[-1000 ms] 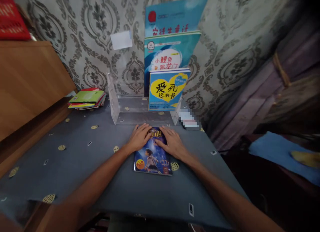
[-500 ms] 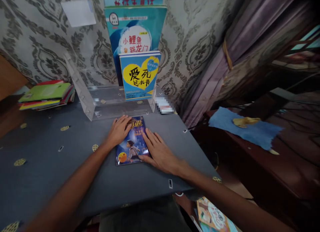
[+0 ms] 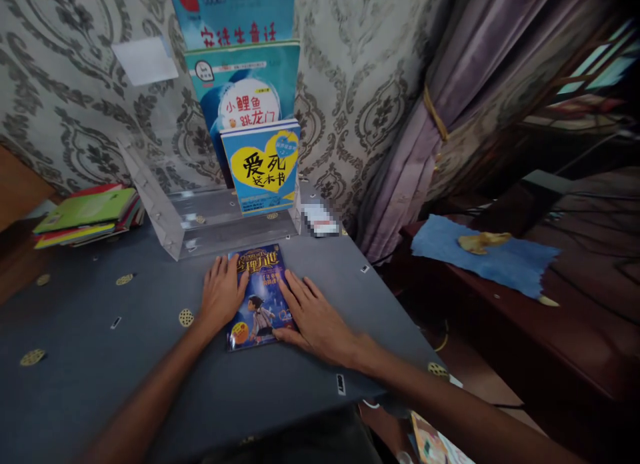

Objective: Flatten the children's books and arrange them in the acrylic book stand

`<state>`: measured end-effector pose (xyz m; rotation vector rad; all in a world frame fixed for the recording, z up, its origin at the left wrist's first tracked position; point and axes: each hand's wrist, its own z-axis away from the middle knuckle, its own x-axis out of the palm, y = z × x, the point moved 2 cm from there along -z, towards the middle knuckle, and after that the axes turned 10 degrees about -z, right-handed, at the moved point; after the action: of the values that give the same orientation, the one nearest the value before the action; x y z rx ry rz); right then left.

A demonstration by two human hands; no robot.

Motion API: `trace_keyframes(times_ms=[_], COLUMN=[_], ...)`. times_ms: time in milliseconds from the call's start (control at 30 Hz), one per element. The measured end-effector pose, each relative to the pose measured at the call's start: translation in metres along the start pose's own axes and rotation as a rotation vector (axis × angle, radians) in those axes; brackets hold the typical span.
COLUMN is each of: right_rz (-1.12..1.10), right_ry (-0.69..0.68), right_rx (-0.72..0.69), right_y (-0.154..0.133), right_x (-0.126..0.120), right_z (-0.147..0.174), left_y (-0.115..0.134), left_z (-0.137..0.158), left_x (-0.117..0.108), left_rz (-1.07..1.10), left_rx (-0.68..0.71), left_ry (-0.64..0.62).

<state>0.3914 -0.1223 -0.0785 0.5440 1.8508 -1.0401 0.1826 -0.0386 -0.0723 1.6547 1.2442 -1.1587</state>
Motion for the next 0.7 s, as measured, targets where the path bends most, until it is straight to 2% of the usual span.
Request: trace_keyframes(times_ms=[133,233,300,400,467,567,700], right_rz=[-0.02,-0.045,-0.067,-0.103,-0.141,-0.24,-0.447], right_ry=[0.006,0.005,-0.004,-0.021,-0.034,-0.058,0.024], right_rx=[-0.021,-0.007,0.004,0.036,0.06,0.073,0.177], right_y=[-0.001,-0.002,-0.003,-0.004,-0.004,-0.001,0.014], right_x=[-0.001,-0.004,-0.005,-0.007,-0.009,-0.01,-0.006], right_z=[0.0,0.0,0.0,0.0,0.0,0.002,0.005], left_y=[-0.007,-0.011,-0.013,-0.012,-0.01,-0.005,0.001], left_z=[0.002,-0.003,-0.007,-0.008,-0.008,-0.009,-0.009], left_x=[0.005,0.004,0.004,0.005,0.006,0.003,-0.013], left_rz=[0.291,0.619,0.874,1.252,1.433,1.57,1.665], left_rx=[-0.003,-0.085,-0.203,-0.504,-0.677,-0.756,-0.767], left_ry=[0.034,0.049,0.057,0.064,-0.015,-0.177,-0.158])
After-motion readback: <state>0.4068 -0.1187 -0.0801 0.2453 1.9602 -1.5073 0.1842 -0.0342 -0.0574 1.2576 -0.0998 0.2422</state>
